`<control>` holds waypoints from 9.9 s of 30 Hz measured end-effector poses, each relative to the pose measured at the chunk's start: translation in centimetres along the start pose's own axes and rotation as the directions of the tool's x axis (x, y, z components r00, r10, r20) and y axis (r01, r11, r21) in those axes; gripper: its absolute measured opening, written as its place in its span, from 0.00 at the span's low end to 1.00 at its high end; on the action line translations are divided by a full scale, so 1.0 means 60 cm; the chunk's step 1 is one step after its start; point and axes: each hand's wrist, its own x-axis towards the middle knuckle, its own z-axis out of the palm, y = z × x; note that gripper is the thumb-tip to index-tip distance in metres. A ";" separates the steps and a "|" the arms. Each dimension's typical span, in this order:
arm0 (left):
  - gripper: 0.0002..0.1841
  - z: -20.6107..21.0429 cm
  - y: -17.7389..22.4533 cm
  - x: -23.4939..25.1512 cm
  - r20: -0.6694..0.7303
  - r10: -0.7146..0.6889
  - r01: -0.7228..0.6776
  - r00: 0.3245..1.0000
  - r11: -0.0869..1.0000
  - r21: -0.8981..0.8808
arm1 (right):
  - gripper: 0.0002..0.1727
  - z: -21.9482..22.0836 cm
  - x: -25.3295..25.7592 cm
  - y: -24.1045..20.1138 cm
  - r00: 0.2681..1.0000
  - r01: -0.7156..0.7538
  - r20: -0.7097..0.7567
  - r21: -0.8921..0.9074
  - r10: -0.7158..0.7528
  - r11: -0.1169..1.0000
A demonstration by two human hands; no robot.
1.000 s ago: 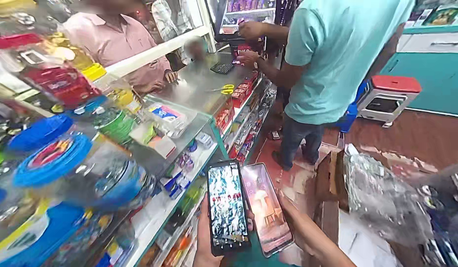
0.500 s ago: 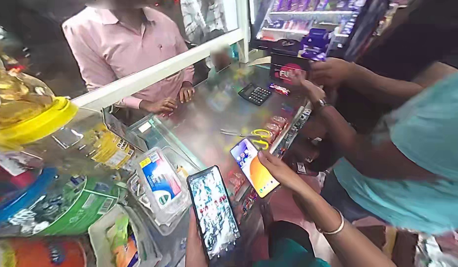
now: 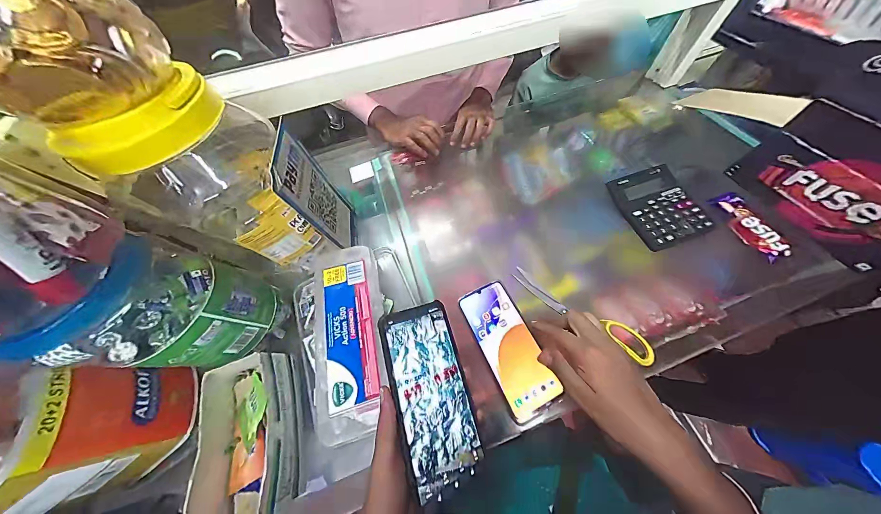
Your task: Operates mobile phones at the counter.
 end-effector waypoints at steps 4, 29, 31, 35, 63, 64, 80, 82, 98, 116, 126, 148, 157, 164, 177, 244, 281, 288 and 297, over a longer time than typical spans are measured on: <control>0.48 0.006 0.020 0.014 0.011 0.041 -0.041 0.999 0.999 0.035 | 0.34 0.031 0.023 -0.007 0.936 0.347 0.019 0.132 -0.353 0.928; 0.30 0.029 0.001 0.032 -0.084 0.001 0.004 0.997 0.998 0.064 | 0.40 0.056 0.072 -0.013 0.911 0.393 0.068 0.144 -0.406 0.908; 0.30 0.026 -0.002 0.032 -0.082 0.009 -0.003 0.997 0.998 0.066 | 0.42 0.058 0.079 -0.020 0.903 0.390 0.130 0.155 -0.410 0.908; 0.31 0.028 -0.004 0.031 -0.118 0.003 0.005 0.993 0.998 0.064 | 0.43 0.060 0.082 -0.023 0.909 0.381 0.119 0.151 -0.399 0.912; 0.33 0.017 -0.010 0.022 -0.035 -0.067 0.067 0.997 0.998 0.017 | 0.45 0.052 0.067 -0.001 0.948 0.319 -0.011 0.048 -0.319 0.946; 0.32 0.020 -0.010 0.021 -0.045 -0.062 0.063 0.997 0.998 0.019 | 0.44 0.054 0.069 -0.003 0.944 0.329 0.009 0.056 -0.330 0.943; 0.39 0.038 -0.036 0.081 0.138 -0.079 0.099 0.987 0.985 -0.141 | 0.42 0.017 -0.044 0.072 0.972 0.229 -0.035 -0.105 -0.234 0.968; 0.38 0.037 -0.033 0.080 0.184 -0.059 0.094 0.981 0.978 -0.186 | 0.39 0.020 -0.042 0.074 0.974 0.212 -0.065 -0.095 -0.218 0.973; 0.37 0.030 -0.069 0.062 -0.049 0.124 -0.111 0.991 0.972 0.206 | 0.42 0.015 0.102 0.021 0.950 0.270 0.156 0.017 -0.269 0.963; 0.32 0.031 -0.071 0.062 -0.089 0.133 -0.122 0.987 0.986 0.115 | 0.11 0.031 -0.087 0.043 0.922 0.009 -0.386 0.045 0.009 0.999; 0.31 0.028 -0.067 0.058 -0.063 0.118 -0.114 0.991 0.992 0.061 | 0.07 0.052 -0.079 0.046 0.851 0.083 -0.522 0.048 -0.046 0.995; 0.33 0.017 -0.064 0.061 0.043 0.026 -0.020 0.999 0.991 -0.133 | 0.06 0.095 -0.051 0.035 0.840 0.406 -0.417 0.059 -0.347 0.912; 0.32 0.020 -0.061 0.057 0.001 0.044 -0.044 0.999 0.997 -0.060 | 0.07 0.098 -0.059 0.038 0.820 0.417 -0.466 0.092 -0.331 0.904; 0.30 0.022 -0.060 0.055 -0.043 0.070 -0.070 0.997 0.998 -0.001 | 0.08 0.097 -0.052 0.035 0.825 0.444 -0.425 0.080 -0.372 0.892; 0.28 0.014 -0.058 0.059 0.021 0.088 -0.087 0.996 0.996 -0.024 | 0.07 0.083 -0.044 0.055 0.808 0.171 -0.558 -0.083 -0.188 0.982; 0.34 0.015 -0.061 0.068 0.129 -0.031 0.053 0.991 0.984 -0.173 | 0.07 0.090 -0.047 0.063 0.775 0.263 -0.596 0.002 -0.210 0.965; 0.35 0.001 -0.062 0.075 0.208 0.027 -0.002 0.978 0.993 -0.119 | 0.08 0.095 -0.047 0.068 0.732 0.252 -0.660 0.028 -0.172 0.967; 0.34 -0.006 -0.067 0.075 0.161 0.068 -0.062 0.985 0.997 -0.043 | 0.07 0.096 -0.044 0.066 0.730 0.236 -0.664 0.025 -0.160 0.972; 0.39 -0.002 -0.068 0.078 0.200 0.014 0.001 0.980 0.997 -0.077 | 0.06 0.093 -0.045 0.061 0.744 0.218 -0.652 0.028 -0.148 0.976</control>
